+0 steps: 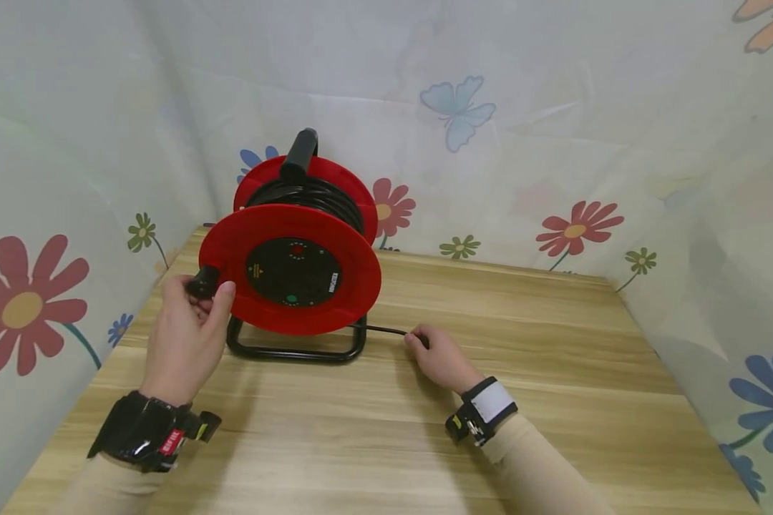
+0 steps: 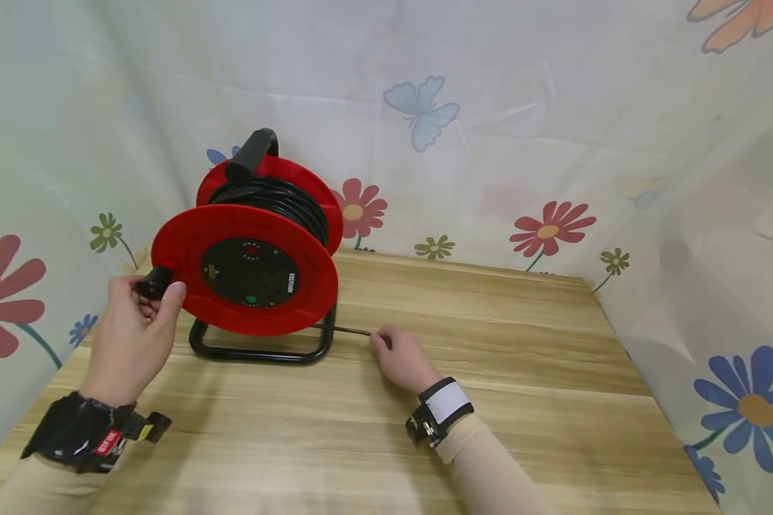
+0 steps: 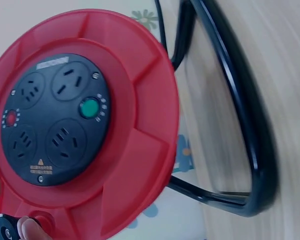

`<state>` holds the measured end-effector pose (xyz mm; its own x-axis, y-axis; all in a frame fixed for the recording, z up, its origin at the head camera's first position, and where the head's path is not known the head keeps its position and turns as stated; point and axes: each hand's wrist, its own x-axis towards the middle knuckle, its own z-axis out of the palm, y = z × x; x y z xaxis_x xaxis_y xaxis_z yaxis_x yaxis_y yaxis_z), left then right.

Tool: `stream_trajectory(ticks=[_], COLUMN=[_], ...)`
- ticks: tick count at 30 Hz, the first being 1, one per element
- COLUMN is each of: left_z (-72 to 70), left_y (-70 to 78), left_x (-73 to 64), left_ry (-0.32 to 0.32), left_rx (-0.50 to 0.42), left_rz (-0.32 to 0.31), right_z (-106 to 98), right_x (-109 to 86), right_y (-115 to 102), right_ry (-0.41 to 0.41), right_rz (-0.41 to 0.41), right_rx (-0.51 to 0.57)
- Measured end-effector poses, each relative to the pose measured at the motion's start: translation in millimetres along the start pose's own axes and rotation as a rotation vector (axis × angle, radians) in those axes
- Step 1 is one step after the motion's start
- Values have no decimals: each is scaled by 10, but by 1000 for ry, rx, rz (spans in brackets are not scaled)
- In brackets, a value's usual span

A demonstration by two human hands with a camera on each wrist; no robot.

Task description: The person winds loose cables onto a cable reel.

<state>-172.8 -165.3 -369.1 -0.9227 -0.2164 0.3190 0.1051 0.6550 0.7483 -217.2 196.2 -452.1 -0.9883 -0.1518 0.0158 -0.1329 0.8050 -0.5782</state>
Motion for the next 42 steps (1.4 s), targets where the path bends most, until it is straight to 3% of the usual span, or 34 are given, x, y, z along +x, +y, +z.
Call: stream_trajectory(ticks=[12,21,33,42], left_z=[-32,-45,-16,-58], left_y=[217,442,707,822], left_x=[86,134,206,290], left_ry=[79,41,79,110], left_rx=[-55,-64,80,179], left_rz=[87,120,278,304], right_z=[145,284,376,408], right_x=[95,157,216,243], right_y=[-170,-301,-436,-477], right_ry=[10,-23,-60,-84], right_rz=[-51,-80,-117,-66], right_rx=[48,78,-24,-1])
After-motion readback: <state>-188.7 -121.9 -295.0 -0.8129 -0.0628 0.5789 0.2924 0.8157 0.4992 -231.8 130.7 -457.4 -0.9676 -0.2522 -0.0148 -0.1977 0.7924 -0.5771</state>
